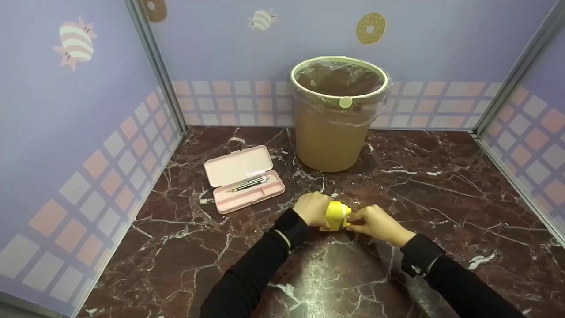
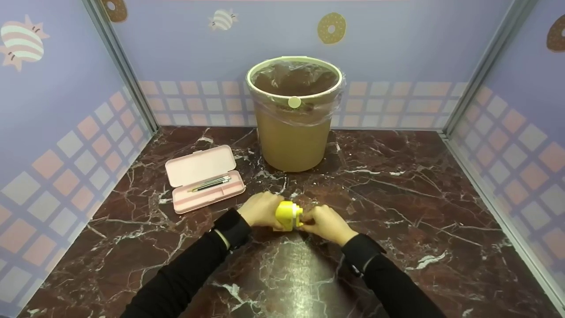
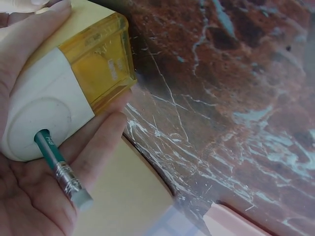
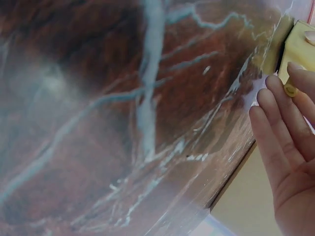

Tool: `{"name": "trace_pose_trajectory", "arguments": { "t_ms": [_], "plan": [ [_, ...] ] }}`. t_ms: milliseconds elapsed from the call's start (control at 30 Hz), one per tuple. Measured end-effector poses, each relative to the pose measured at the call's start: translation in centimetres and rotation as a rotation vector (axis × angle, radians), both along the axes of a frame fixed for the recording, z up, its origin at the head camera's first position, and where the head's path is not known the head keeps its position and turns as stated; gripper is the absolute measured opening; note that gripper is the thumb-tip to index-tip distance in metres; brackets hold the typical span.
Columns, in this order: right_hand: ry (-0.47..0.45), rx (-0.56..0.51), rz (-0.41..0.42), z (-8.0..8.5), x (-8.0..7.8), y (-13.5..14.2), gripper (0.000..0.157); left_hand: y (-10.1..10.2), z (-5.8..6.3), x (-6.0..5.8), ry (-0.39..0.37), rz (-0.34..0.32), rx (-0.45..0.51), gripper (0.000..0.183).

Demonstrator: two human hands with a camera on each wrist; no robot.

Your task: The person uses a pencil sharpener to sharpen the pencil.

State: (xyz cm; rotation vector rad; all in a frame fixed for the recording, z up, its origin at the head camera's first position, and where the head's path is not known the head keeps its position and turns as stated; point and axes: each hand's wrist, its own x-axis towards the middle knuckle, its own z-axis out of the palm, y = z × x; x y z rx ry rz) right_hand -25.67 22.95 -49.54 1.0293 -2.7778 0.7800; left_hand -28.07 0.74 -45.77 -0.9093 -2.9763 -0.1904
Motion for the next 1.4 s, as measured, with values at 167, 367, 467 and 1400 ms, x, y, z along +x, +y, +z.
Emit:
{"name": "trace_pose_trajectory", "arguments": {
  "t_ms": [167,367,467,1400],
  "plan": [
    [-0.036,-0.003,-0.026,0.6,-0.1,0.1,0.018,0.1,0.0,0.0,-0.015,0.007,0.001,0.045],
    [-0.039,0.003,-0.052,2.0,-0.4,0.6,0.030,0.4,0.1,-0.1,-0.018,0.021,0.004,0.045],
    [-0.031,0.030,-0.058,2.9,-0.6,1.1,0.041,1.0,0.2,-0.1,-0.022,0.015,-0.005,0.047],
    [-0.013,0.124,0.024,5.5,-2.0,0.4,0.028,3.1,0.3,-0.8,-0.127,-0.032,0.070,0.088]
  ]
}}
